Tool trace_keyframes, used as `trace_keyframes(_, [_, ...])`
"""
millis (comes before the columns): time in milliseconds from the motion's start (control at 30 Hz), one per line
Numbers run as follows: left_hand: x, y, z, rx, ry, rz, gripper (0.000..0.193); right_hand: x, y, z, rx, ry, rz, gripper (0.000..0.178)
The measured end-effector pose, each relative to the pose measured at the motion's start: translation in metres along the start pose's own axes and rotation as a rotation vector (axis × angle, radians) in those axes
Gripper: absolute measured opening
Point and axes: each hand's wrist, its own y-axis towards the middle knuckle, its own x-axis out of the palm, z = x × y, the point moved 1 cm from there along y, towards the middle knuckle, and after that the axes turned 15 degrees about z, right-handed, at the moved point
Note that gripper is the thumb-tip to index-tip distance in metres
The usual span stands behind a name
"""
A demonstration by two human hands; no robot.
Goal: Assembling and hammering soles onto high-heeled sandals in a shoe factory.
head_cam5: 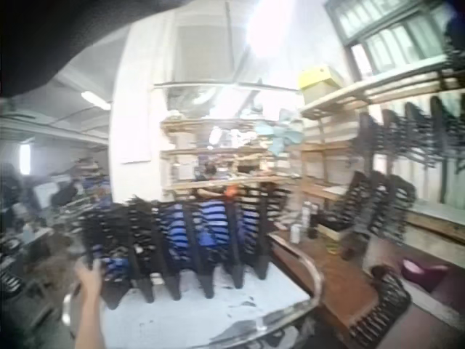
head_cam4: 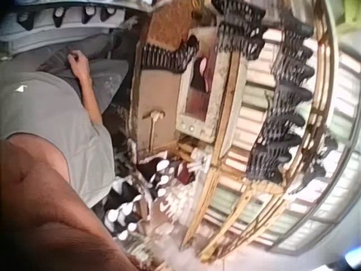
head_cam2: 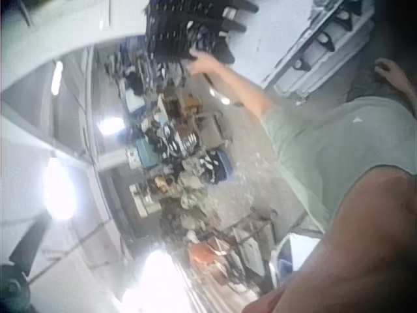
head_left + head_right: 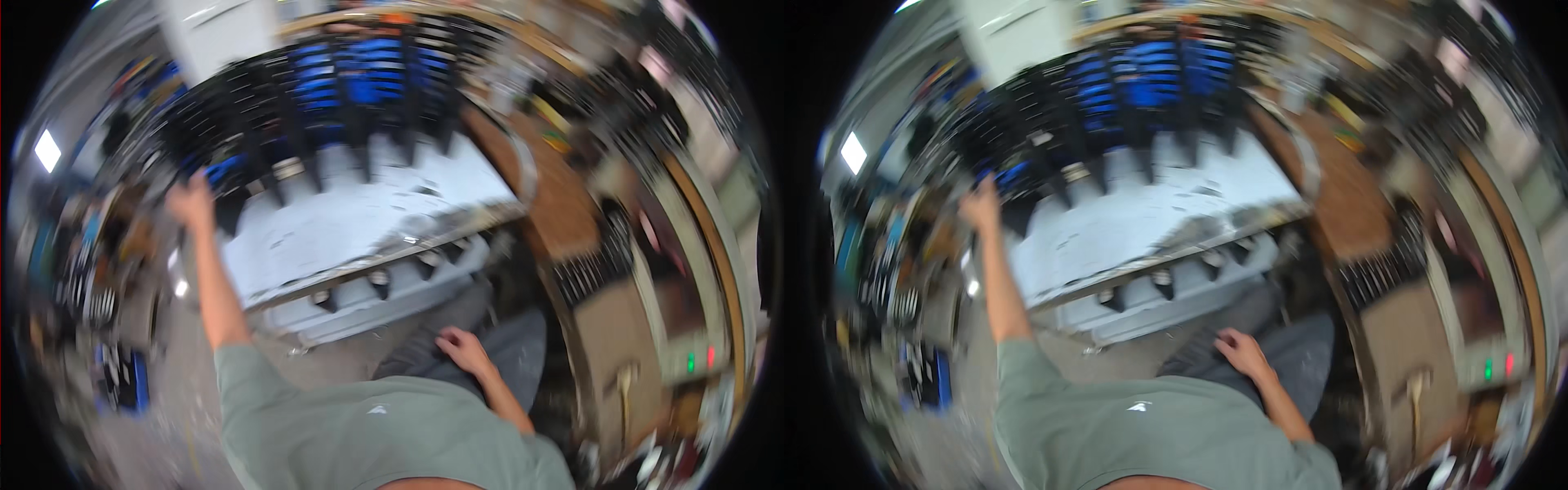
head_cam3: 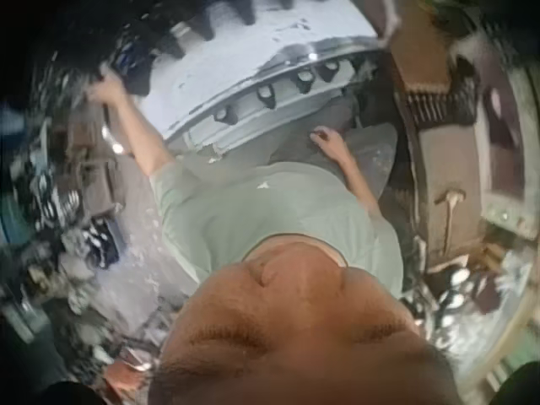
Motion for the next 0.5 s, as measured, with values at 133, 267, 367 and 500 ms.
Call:
trace_keyframes(133, [-0.040,-0.078,-0.012,0.100,-0.314,0.229,0.056,0.008,-0.005,0.006,0.017,-0.011,-0.059,0.035])
trace_keyframes(267, [-0.089,-0.248,0.034,0.031,-0.657,-0.238,0.050,-0.001,-0.028,0.032,0.107,0.090,0.036,0.033])
trace_keyframes(367, [-0.146,-0.343,0.067,0.125,-0.833,-0.742,0.040,-0.017,-0.044,0.041,0.173,0.135,0.080,0.033])
trace_keyframes(500, [-0.191,-0.396,0.092,0.273,-0.912,-1.258,0.040,-0.042,-0.049,0.040,0.252,0.244,0.198,0.032])
